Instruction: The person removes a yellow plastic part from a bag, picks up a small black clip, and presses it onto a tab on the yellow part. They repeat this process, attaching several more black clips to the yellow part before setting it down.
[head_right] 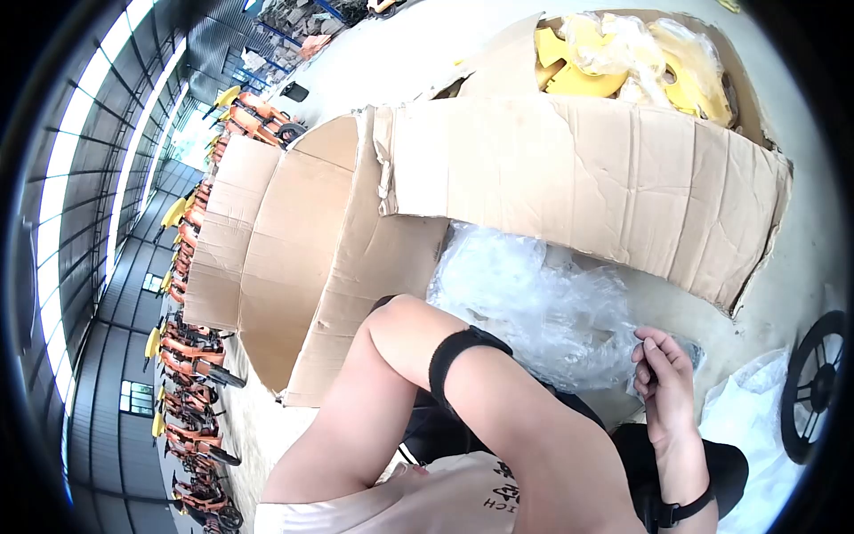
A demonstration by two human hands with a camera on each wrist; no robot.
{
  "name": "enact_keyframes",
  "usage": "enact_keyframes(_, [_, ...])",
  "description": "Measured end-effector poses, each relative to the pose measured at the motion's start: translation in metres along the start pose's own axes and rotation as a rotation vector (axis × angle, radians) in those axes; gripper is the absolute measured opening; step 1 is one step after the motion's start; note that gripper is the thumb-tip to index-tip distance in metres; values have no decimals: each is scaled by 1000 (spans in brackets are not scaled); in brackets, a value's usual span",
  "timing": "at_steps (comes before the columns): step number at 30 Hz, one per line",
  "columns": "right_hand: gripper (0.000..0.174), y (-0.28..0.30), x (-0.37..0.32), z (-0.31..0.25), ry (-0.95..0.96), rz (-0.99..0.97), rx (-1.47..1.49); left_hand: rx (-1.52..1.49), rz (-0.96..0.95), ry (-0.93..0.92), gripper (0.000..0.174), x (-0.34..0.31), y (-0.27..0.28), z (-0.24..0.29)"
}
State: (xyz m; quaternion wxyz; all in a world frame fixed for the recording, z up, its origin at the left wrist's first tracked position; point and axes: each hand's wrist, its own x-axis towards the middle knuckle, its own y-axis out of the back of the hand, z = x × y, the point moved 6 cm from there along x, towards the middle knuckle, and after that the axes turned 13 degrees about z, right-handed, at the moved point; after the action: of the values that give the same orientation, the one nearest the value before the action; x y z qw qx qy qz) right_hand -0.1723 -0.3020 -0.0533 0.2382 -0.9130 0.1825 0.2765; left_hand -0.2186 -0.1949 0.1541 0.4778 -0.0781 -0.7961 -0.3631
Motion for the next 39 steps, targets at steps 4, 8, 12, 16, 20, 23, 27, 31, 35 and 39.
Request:
enact_keyframes(4, [19, -2, 3, 4, 8, -11, 3, -1, -41, 39, 24, -5, 3, 2])
enact_keyframes(8, [19, 0, 3, 3, 9, 15, -19, -29, -49, 47, 24, -8, 5, 4])
enact_keyframes(12, [18, 5, 0, -1, 11, 21, -19, -65, -33, 60, 24, -12, 17, 4])
enact_keyframes(16, [18, -2, 3, 2, 5, 1, -13, -104, -40, 52, 24, -14, 12, 2])
enact_keyframes(20, [18, 3, -2, -4, 11, 18, -4, -102, 36, 0, 23, -8, -8, -4])
enact_keyframes(23, [19, -1, -1, -3, -16, -15, 3, -101, 34, 9, 23, -11, -12, -8])
enact_keyframes(27, [18, 1, 4, -3, -11, 0, -5, -100, 21, 44, 23, -18, -10, -16])
enact_keyframes(31, [18, -4, 4, -5, -35, 37, -20, -136, 37, 30, 23, -21, -19, -23])
enact_keyframes(35, [17, 1, 4, -11, -25, 2, 0, -167, 72, -12, 23, -18, -30, -31])
enact_keyframes(39, [19, 4, 6, -16, -35, 18, -18, -221, 74, -35, 23, -23, -26, -37])
